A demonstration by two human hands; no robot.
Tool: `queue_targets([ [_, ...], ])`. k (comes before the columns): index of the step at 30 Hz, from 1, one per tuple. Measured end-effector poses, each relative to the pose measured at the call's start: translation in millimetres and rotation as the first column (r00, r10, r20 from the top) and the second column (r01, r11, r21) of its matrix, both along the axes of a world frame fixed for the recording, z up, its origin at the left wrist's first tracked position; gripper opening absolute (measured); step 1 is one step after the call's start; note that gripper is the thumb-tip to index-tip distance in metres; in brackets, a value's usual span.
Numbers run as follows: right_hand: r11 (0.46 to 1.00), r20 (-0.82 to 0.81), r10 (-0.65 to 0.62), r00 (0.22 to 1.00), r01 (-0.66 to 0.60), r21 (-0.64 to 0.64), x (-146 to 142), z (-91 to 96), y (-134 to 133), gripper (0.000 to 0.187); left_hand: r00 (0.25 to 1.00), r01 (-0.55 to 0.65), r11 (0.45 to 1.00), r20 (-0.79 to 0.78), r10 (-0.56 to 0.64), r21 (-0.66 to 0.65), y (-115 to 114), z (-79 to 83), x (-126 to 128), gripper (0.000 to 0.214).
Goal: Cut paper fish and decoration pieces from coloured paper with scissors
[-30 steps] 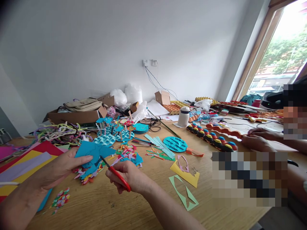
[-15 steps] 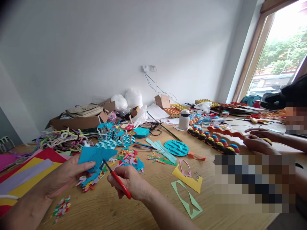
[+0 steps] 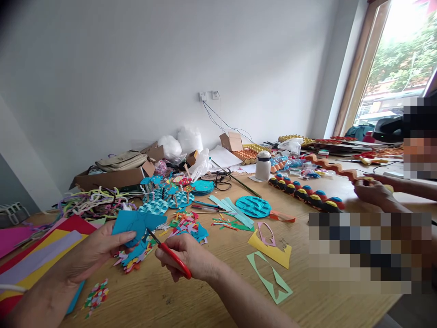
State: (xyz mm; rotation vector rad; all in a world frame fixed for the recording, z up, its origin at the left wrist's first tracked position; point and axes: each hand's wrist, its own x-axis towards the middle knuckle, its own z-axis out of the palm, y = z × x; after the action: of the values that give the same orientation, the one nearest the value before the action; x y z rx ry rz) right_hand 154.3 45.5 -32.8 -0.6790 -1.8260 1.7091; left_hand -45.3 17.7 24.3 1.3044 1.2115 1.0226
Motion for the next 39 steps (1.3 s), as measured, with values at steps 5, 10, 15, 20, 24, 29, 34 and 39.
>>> queue_targets([
  [5, 1.0, 0.004, -0.013, 1.0, 0.013, 0.003, -0.5, 1.6, -1.3, 0.043, 1.0, 0.013, 1.0, 0.006, -0.013, -0.016, -1.2, -1.2, -0.9, 0.016],
  [10, 1.0, -0.001, -0.018, 1.0, 0.018, -0.002, -1.4, 0.3, -0.9, 0.044, 0.999, 0.025, 0.999, 0.025, -0.025, -0.033, -0.8, -3.6, -1.1, 0.016],
  [15, 0.999, 0.041, -0.043, 0.998, 0.041, 0.033, -2.0, -0.6, -1.7, 0.044, 0.999, 0.029, 0.999, 0.04, -0.028, -0.036, -1.0, -4.4, -2.5, 0.015],
  [20, 0.991, 0.071, -0.109, 0.992, 0.102, 0.091, -5.7, 0.8, -3.8, 0.037, 0.999, -0.004, 0.999, 0.051, 0.005, -0.034, -0.3, -4.6, -1.1, 0.015],
  [24, 0.989, 0.096, -0.128, 0.987, 0.119, 0.092, -7.8, 1.2, -3.2, 0.031, 0.997, 0.003, 0.999, 0.077, 0.0, -0.036, -0.5, -3.9, 0.4, 0.015],
  [29, 0.987, 0.1, -0.142, 0.985, 0.133, 0.091, -6.7, -0.1, -1.8, 0.029, 0.991, -0.01, 0.999, 0.135, 0.014, -0.035, -3.6, -1.1, 2.6, 0.015],
  [34, 0.991, 0.098, -0.12, 0.988, 0.112, 0.078, -6.3, -0.8, -2.5, 0.033, 0.992, -0.018, 0.999, 0.124, 0.022, -0.031, -1.8, 0.9, 3.2, 0.015],
  [39, 0.999, 0.025, -0.045, 0.999, 0.045, 0.017, -6.9, -0.8, -3.8, 0.044, 0.994, 0.019, 1.0, 0.108, -0.017, -0.021, 1.6, -1.9, 0.6, 0.011],
])
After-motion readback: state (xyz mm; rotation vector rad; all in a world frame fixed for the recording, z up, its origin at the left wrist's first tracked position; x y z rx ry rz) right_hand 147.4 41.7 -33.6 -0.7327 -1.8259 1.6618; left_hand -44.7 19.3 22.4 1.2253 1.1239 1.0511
